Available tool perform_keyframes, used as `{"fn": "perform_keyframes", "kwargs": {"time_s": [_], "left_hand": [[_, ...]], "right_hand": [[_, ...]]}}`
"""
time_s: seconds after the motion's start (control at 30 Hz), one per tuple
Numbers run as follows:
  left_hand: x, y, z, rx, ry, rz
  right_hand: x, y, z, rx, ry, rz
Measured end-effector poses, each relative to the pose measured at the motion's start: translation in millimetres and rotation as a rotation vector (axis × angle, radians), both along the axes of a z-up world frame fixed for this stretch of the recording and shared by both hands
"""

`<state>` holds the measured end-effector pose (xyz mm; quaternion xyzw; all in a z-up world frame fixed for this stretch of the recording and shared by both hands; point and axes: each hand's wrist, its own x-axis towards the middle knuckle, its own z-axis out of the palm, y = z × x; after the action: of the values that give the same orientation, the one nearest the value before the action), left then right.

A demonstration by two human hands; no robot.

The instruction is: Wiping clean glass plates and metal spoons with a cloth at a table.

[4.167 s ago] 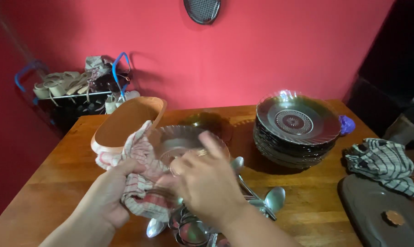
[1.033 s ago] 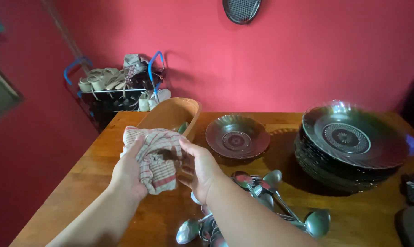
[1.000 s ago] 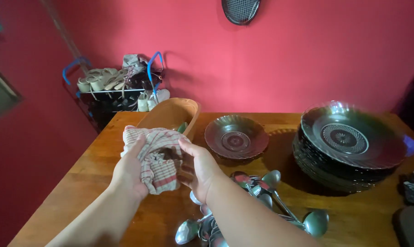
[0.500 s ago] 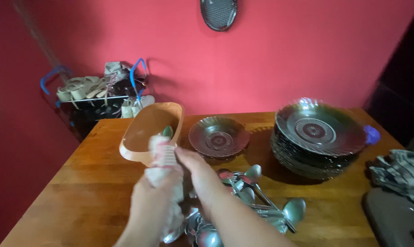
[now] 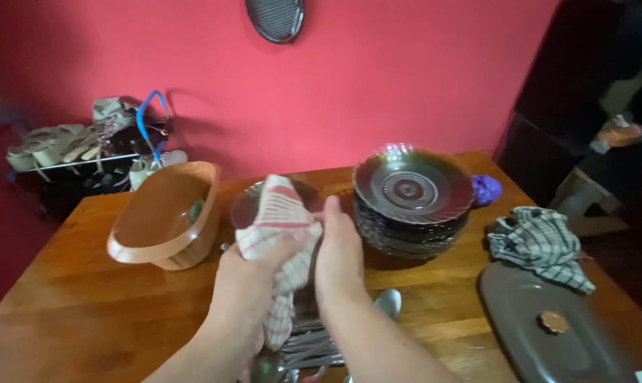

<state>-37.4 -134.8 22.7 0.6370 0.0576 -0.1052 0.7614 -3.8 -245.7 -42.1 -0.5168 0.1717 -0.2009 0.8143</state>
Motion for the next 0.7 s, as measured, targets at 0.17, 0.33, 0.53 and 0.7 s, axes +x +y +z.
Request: {"fn": "perform_keyframes", "kwargs": {"time_s": [0.17, 0.33, 0.53, 0.7], "left_hand": [[28.2, -54.1, 7.9, -0.262, 0.022, 0.036], [65.9, -112.5, 8.5, -0.425, 0.091, -0.204], [104.2, -169.8, -21.3, -0.224, 0.26, -0.082], [99.0, -200.6, -22.2, 0.405, 0.163, 0.257]], "right_hand": [[-8.0, -89.8, -3.4, -0.517, 0.299, -0.314], [-30.5, -156.9, 16.1, -0.644, 0.395, -0.474], [-17.9, -194.5, 9.2, -0.739, 0.73, -0.515], [-8.0, -183.8, 19.7, -0.628, 0.825, -0.277]]}}
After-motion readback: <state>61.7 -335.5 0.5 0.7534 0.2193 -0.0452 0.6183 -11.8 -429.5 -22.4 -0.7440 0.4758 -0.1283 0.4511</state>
